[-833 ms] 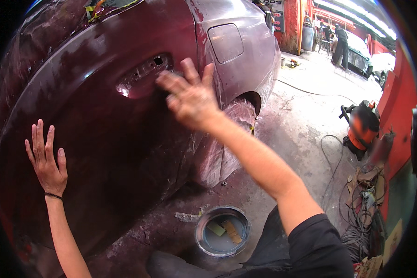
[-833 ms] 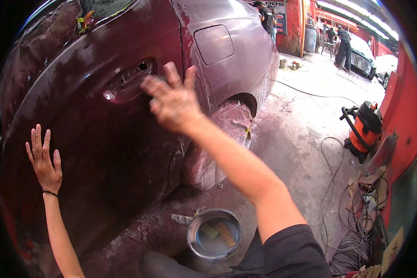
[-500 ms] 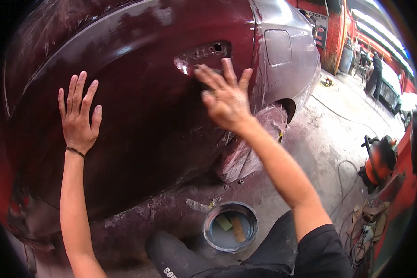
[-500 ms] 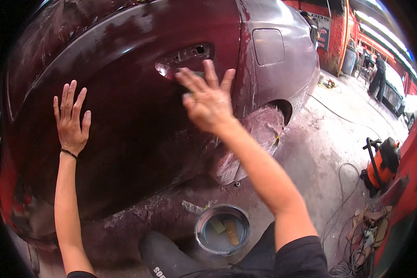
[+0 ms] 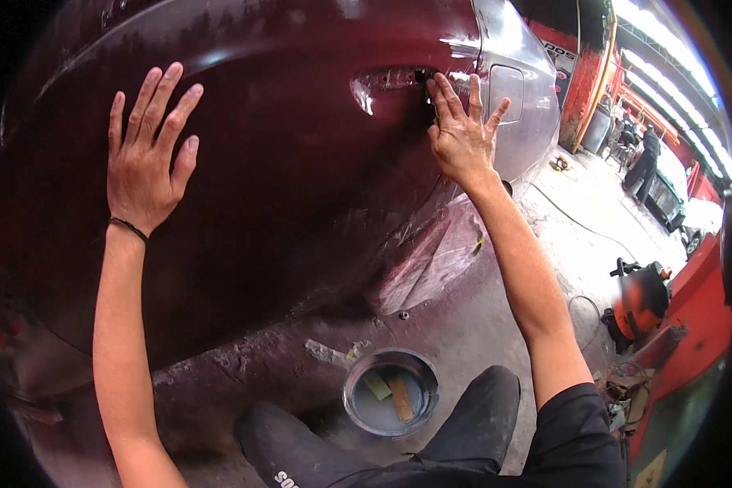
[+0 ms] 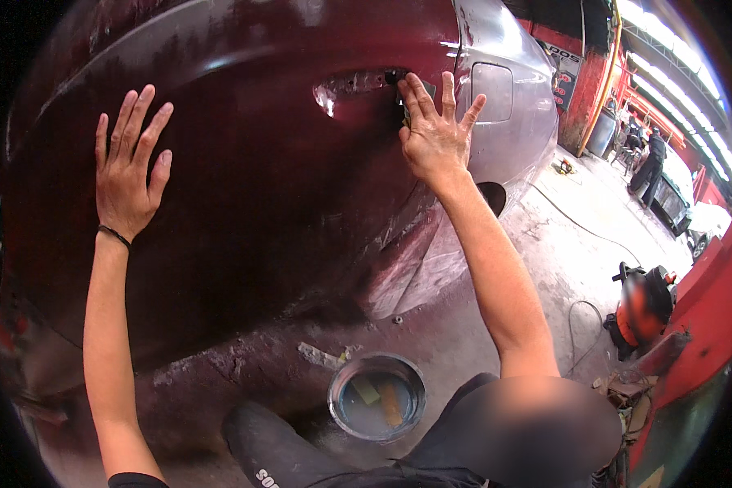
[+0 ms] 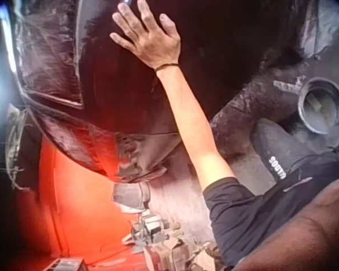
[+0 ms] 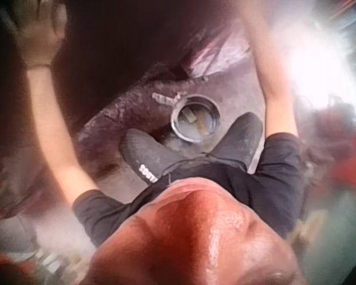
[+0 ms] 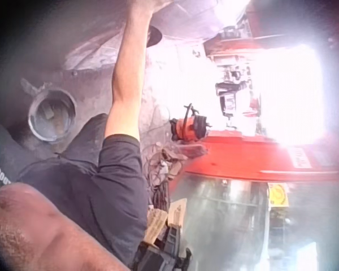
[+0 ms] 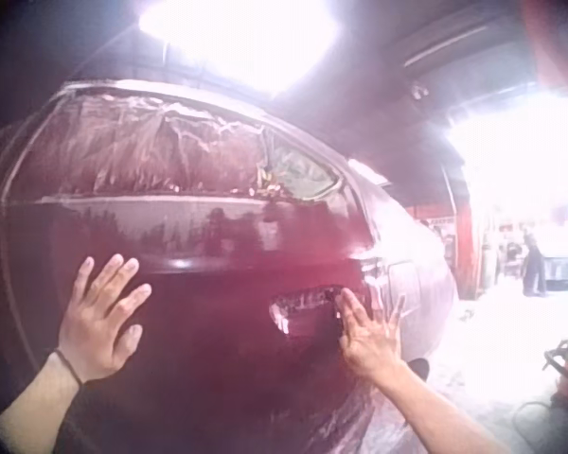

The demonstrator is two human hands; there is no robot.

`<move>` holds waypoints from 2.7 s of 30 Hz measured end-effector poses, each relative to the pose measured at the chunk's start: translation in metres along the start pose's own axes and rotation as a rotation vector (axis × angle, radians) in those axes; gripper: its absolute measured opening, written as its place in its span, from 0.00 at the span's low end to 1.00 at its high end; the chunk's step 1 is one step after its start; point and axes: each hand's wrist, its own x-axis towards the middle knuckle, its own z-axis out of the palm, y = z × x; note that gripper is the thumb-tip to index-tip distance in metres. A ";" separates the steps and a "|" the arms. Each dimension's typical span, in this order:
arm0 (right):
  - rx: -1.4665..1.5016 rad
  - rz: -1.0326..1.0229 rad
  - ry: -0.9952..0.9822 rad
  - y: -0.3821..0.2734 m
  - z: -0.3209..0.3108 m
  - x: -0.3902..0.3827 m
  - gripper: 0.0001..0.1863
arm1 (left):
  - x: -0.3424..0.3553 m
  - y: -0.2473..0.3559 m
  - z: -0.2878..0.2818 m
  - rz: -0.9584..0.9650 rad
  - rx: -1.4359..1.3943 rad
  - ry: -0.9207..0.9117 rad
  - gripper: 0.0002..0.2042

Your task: The person sands the side of a maroon car door with a sanding block, repeatedly dipping it into a bucket of water. The person works on the door panel and around the door handle area.

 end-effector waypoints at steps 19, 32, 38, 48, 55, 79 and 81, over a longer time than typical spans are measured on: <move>0.886 0.392 -0.251 -0.153 -0.069 0.013 0.42 | -0.011 -0.010 0.014 -0.019 -0.061 0.088 0.29; 0.703 0.403 -0.360 -0.149 -0.079 0.043 0.36 | -0.011 -0.004 0.008 -0.068 -0.104 0.091 0.29; 0.551 0.227 -0.015 -0.144 -0.061 0.006 0.35 | -0.009 0.000 0.002 -0.061 -0.147 0.095 0.27; 0.613 0.185 -0.047 -0.122 -0.059 0.004 0.28 | -0.007 0.000 -0.011 -0.044 -0.245 0.155 0.26; 0.774 0.360 0.195 -0.118 -0.072 0.027 0.23 | -0.012 -0.004 0.005 -0.065 -0.094 0.100 0.28; 0.882 0.304 -0.014 -0.169 -0.061 -0.014 0.40 | -0.012 -0.003 0.006 -0.071 -0.136 0.109 0.28; 1.027 0.279 0.003 -0.159 -0.049 0.005 0.39 | -0.012 -0.002 0.004 -0.083 -0.134 0.095 0.28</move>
